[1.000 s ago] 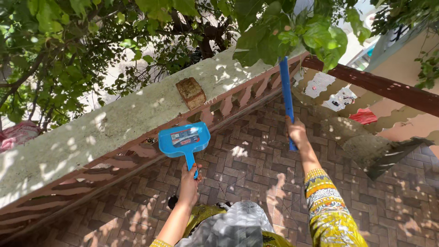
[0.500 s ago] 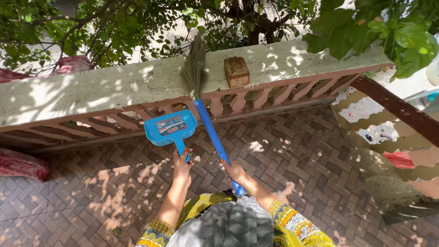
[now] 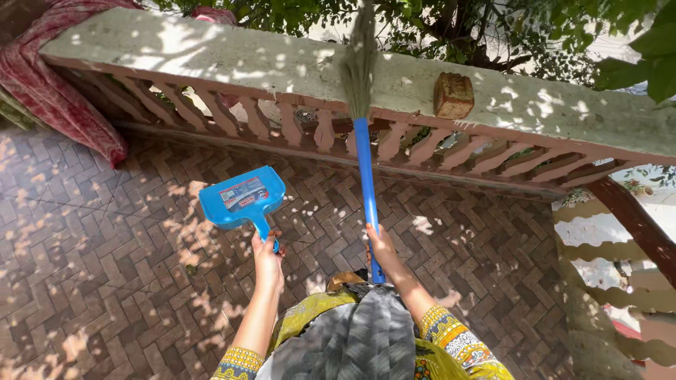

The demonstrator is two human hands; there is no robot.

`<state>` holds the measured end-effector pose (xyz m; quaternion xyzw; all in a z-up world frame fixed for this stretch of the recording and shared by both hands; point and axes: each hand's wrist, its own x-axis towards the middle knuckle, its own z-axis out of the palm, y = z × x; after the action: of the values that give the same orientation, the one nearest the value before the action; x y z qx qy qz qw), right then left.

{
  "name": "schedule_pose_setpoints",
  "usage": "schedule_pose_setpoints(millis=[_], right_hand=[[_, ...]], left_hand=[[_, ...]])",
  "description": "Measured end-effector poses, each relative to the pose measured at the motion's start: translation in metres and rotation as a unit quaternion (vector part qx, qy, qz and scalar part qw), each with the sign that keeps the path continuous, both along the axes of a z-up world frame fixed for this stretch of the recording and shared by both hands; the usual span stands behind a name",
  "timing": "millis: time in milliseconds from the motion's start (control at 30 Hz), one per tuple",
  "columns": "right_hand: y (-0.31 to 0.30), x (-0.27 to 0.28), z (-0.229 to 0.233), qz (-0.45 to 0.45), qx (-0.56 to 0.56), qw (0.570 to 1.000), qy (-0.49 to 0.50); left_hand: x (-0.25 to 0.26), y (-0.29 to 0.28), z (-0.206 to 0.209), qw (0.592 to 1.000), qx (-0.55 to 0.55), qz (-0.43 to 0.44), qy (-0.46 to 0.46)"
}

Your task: The person sweeps debris from a tiled balcony floor into a dustpan using a long-handled broom, and subsequently cleans the top of the balcony railing with the broom.

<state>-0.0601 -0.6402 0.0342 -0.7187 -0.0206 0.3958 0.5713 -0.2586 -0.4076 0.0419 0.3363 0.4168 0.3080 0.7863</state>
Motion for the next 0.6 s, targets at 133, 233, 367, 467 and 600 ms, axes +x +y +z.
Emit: schedule_pose_setpoints(millis=[133,233,367,467,600], right_hand=[[-0.015,-0.059,0.013,0.033,-0.008,0.999,-0.038],[-0.013,-0.077,0.03,0.112,-0.06,0.989,-0.074],[-0.003,-0.074,0.035,0.191,-0.068,0.974,-0.099],[-0.003,-0.085,0.03,0.282,-0.148,0.915,-0.248],[-0.04,-0.128,0.011,0.286,-0.169,0.911,-0.245]], left_hand=[[-0.083,-0.018,-0.026,1.0,-0.016,0.009,0.018],[-0.135,-0.028,-0.046,0.998,-0.06,0.01,0.013],[-0.167,-0.043,-0.042,0.998,-0.059,-0.008,0.028],[-0.17,-0.046,-0.02,0.997,-0.066,-0.041,0.027],[-0.173,-0.062,-0.002,0.997,-0.05,-0.045,-0.032]])
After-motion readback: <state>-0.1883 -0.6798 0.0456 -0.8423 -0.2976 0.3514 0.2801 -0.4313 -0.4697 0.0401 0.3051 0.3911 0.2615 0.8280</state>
